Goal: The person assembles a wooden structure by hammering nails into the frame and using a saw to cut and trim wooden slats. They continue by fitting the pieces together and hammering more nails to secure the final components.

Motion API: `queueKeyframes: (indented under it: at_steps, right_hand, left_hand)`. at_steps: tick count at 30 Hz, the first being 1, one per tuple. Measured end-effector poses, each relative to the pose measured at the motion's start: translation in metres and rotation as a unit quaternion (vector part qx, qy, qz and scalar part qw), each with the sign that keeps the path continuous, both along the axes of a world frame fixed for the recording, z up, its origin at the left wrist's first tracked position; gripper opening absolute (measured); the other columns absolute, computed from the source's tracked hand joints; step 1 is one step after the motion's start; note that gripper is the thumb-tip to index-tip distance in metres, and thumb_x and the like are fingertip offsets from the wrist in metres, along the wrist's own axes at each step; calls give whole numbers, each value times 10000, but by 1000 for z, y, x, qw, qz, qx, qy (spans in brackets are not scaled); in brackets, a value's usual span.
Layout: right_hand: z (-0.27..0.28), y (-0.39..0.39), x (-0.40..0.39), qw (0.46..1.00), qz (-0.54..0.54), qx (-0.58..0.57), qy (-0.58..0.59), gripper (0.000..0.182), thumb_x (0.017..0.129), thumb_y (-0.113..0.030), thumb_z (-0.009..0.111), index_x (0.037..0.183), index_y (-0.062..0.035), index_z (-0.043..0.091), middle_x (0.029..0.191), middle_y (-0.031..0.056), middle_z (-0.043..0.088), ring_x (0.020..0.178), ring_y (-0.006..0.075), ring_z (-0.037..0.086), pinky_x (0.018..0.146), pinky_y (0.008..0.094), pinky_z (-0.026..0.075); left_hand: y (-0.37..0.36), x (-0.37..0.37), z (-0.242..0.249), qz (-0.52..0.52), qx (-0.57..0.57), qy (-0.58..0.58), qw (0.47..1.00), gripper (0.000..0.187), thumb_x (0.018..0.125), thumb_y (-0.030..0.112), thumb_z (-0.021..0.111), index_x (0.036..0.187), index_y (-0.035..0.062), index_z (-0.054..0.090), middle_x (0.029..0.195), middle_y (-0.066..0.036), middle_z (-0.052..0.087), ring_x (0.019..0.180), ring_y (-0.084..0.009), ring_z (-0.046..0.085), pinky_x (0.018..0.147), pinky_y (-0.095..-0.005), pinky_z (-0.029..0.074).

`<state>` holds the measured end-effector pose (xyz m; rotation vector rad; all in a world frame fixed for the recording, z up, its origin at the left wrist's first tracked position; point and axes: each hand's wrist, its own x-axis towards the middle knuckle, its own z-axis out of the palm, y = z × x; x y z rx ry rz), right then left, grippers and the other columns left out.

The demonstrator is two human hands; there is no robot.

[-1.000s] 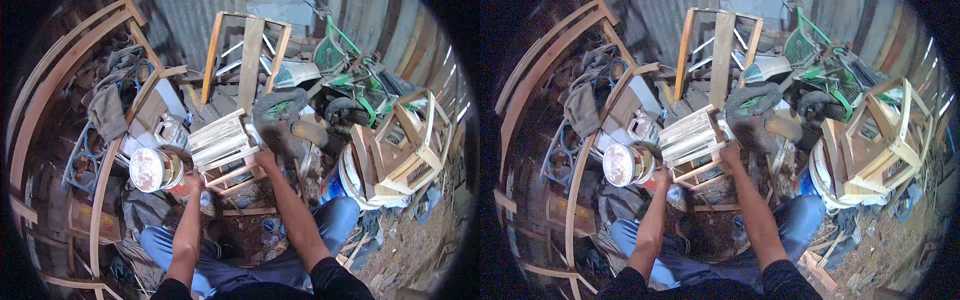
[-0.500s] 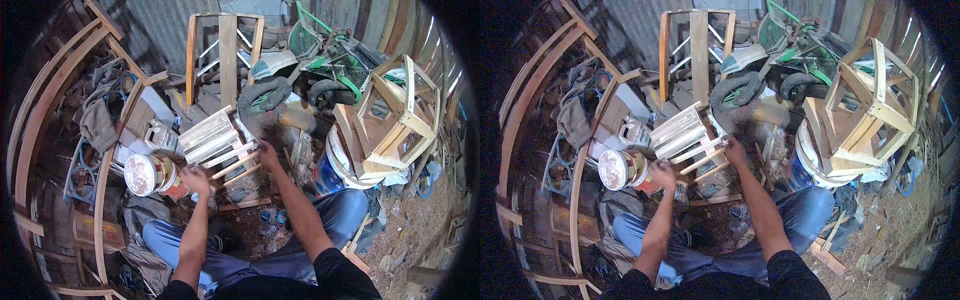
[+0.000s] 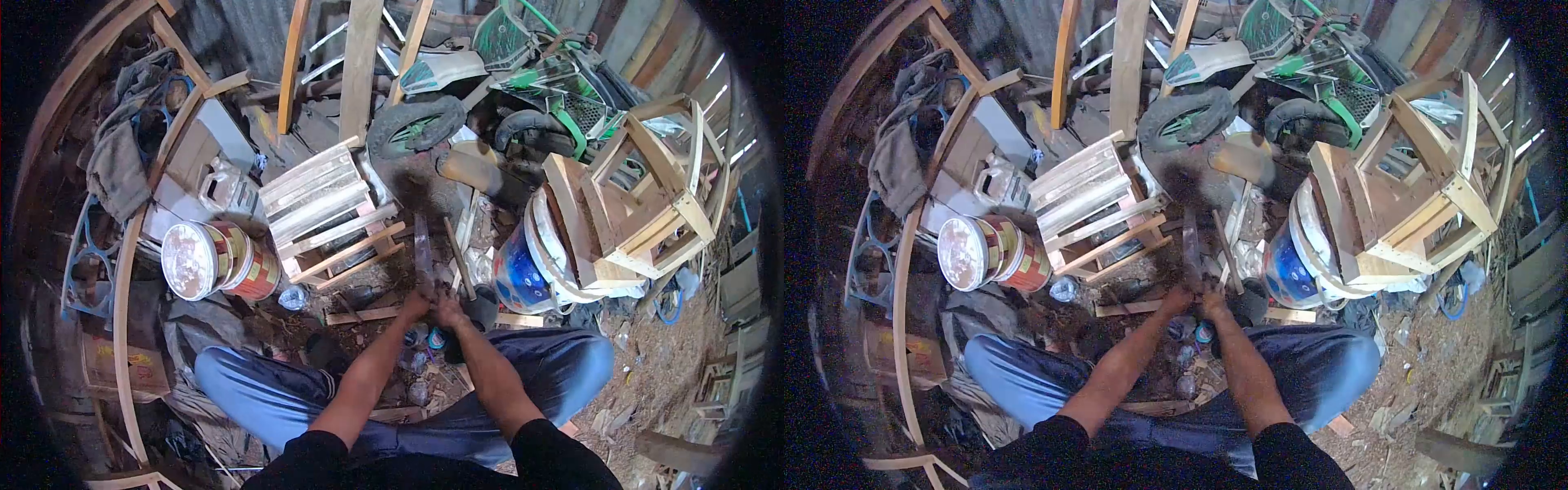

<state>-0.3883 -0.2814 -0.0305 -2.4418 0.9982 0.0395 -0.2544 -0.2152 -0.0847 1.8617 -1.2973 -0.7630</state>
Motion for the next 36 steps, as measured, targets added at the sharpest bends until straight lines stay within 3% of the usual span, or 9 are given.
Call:
queueKeyframes:
  at_steps: [4, 6, 9, 13, 20, 26, 28, 34, 36]
  right_hand:
    - [21, 9, 5, 975, 3, 125, 182, 876, 781, -370, 656, 1452, -70, 179, 1463, 244, 248, 1329, 472, 274, 1002, 569, 361]
    - [36, 12, 7, 975, -6, 115, 190, 891, 772, -386, 673, 1448, -69, 187, 1460, 239, 248, 1338, 477, 248, 993, 575, 366]
    - [29, 25, 11, 978, 28, 60, 196, 957, 736, -385, 710, 1460, -78, 165, 1477, 237, 211, 1340, 454, 255, 1015, 564, 346]
    - [-52, 27, 3, 985, 84, -99, 114, 474, 959, -235, 332, 1404, -73, 358, 1432, 187, 351, 1326, 375, 316, 963, 529, 418]
    - [4, 36, 31, 987, -4, 105, 122, 434, 961, -261, 346, 1315, -27, 437, 1408, 210, 380, 1247, 363, 444, 994, 473, 415]
    - [56, 26, 24, 964, 184, 54, 186, 577, 840, -187, 582, 1342, 9, 376, 1298, 260, 481, 1190, 387, 493, 981, 439, 429]
    - [113, 27, 29, 986, 40, -12, -159, 611, 791, -128, 624, 1328, 23, 374, 1191, 258, 560, 1147, 419, 514, 968, 447, 429]
    - [197, -15, 69, 960, -86, 86, -251, 518, 806, -116, 600, 1284, 15, 447, 1163, 290, 558, 1084, 439, 542, 904, 460, 437]
    - [221, -20, 63, 951, -108, 18, -291, 465, 812, -131, 596, 1241, 12, 488, 1118, 294, 574, 1038, 431, 566, 874, 453, 447]
  left_hand:
    - [-8, -11, 9, -3, 82, 33, 996, 347, 833, 267, 599, 1068, 13, 629, 1050, -235, 644, 1030, -315, 624, 848, -412, 495]
    - [-7, -20, 97, 221, 137, 457, 851, 320, 829, 206, 582, 1071, 2, 626, 1037, -244, 636, 988, -355, 620, 835, -443, 493]
    - [-8, -4, 115, 165, 160, 16, 973, 294, 821, 123, 563, 1085, 0, 608, 988, -237, 622, 909, -406, 597, 799, -474, 486]
    - [-1, 42, 204, 110, -140, -148, 973, 305, 769, 63, 599, 1070, 16, 594, 1026, -199, 598, 963, -396, 557, 844, -463, 457]
    - [-4, 131, 280, 79, -226, -318, 917, 399, 665, 25, 652, 1059, 45, 593, 1059, -146, 577, 1023, -341, 543, 892, -432, 438]
    - [3, 131, 269, -44, -185, -341, 921, 374, 694, 88, 670, 1061, 48, 608, 1106, -139, 581, 1049, -326, 540, 909, -401, 443]
    - [6, 108, 280, -44, -232, -389, 890, 210, 806, 118, 622, 1010, 71, 603, 1047, -121, 582, 1007, -320, 551, 860, -412, 455]
    - [-31, 62, 279, 90, 102, 4, 991, 434, 854, 454, 609, 1005, 54, 685, 876, -164, 681, 857, -342, 644, 814, -406, 492]
    - [-22, 44, 324, 140, -10, 57, 988, 556, 842, 548, 585, 998, 23, 680, 849, -173, 694, 838, -318, 666, 823, -381, 489]
